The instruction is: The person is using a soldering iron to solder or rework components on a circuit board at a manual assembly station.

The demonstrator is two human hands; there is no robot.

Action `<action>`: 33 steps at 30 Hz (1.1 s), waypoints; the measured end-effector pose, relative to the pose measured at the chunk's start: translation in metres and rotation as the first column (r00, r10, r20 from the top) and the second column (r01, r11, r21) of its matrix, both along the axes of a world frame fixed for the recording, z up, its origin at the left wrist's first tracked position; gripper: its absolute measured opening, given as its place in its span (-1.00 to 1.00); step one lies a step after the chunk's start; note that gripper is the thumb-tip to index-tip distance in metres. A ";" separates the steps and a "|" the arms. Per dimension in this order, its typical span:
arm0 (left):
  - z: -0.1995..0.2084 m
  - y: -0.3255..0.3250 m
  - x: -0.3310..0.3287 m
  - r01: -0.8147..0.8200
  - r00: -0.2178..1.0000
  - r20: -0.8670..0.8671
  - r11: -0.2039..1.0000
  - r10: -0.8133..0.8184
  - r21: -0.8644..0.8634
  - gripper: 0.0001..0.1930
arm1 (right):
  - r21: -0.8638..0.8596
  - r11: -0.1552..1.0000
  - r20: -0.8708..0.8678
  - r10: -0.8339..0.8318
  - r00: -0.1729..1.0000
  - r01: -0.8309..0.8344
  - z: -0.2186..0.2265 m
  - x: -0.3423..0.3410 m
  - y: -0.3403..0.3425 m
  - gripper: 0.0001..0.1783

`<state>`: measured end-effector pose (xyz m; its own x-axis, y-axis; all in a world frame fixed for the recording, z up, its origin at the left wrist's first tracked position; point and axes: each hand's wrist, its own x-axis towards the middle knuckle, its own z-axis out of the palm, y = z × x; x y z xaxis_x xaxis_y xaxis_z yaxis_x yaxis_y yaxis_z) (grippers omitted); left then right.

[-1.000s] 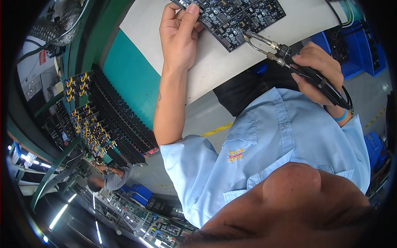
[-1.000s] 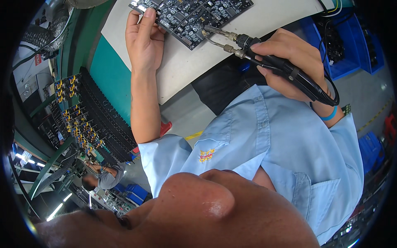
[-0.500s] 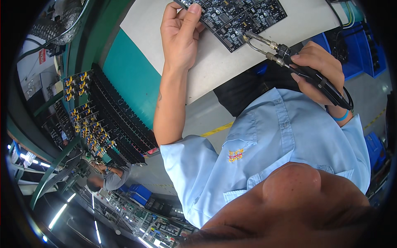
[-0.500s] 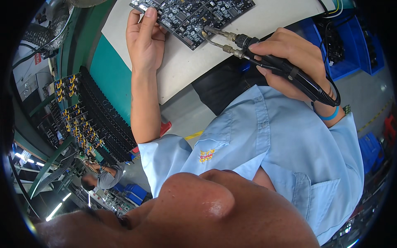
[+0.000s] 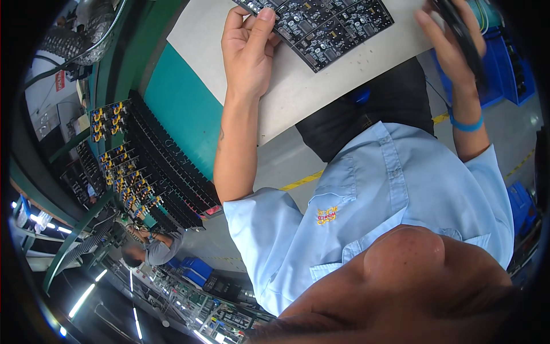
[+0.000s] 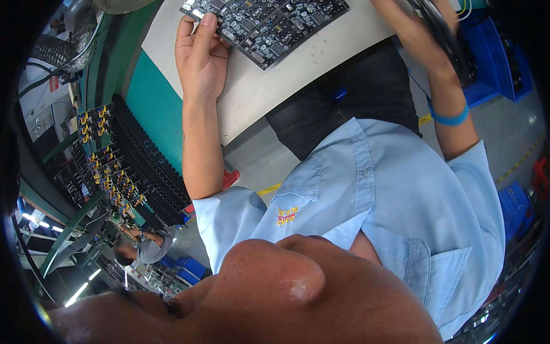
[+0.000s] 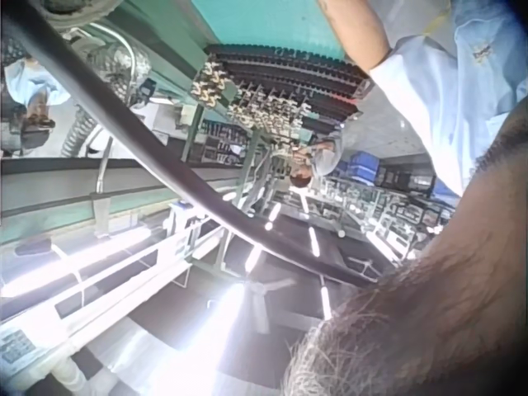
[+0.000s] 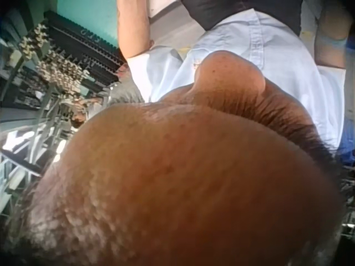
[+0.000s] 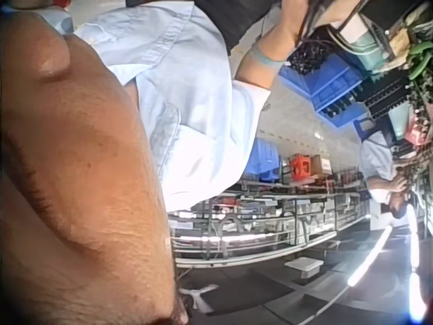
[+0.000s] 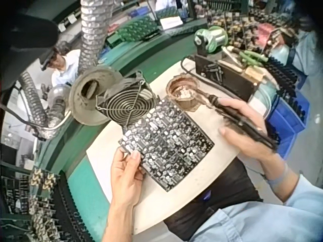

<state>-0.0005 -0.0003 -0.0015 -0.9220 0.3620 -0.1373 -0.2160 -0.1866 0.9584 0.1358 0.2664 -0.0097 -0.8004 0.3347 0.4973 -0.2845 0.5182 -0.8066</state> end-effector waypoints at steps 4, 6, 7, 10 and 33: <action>0.000 0.001 0.000 -0.023 1.000 0.016 1.000 0.023 -0.010 -0.74 | -0.318 0.940 0.156 -0.075 0.985 0.122 -0.014 -0.012 -0.004 -0.45; 0.000 0.003 0.000 -0.025 1.000 0.019 1.000 0.025 -0.007 -0.74 | -0.285 0.947 0.060 -0.137 0.989 0.149 -0.009 0.006 -0.011 -0.45; 0.000 0.002 0.000 -0.026 0.999 0.021 1.000 0.027 -0.007 -0.74 | -0.147 0.985 0.007 -0.091 0.996 0.091 -0.004 0.015 -0.012 -0.46; 0.001 0.001 0.001 -0.032 0.999 0.025 0.999 0.032 -0.017 -0.74 | -0.022 0.957 -0.099 0.287 0.953 -0.290 0.007 0.027 -0.013 -0.50; -0.001 -0.001 -0.001 0.027 0.999 -0.037 1.000 -0.027 -0.014 -0.74 | 0.062 0.862 0.021 0.503 0.864 -0.503 0.018 0.038 -0.030 -0.56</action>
<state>-0.0012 -0.0016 -0.0024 -0.9166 0.3850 -0.1079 -0.1845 -0.1678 0.9684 0.1737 0.2367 0.0080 -0.8538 -0.1456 0.4999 -0.5167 0.3554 -0.7789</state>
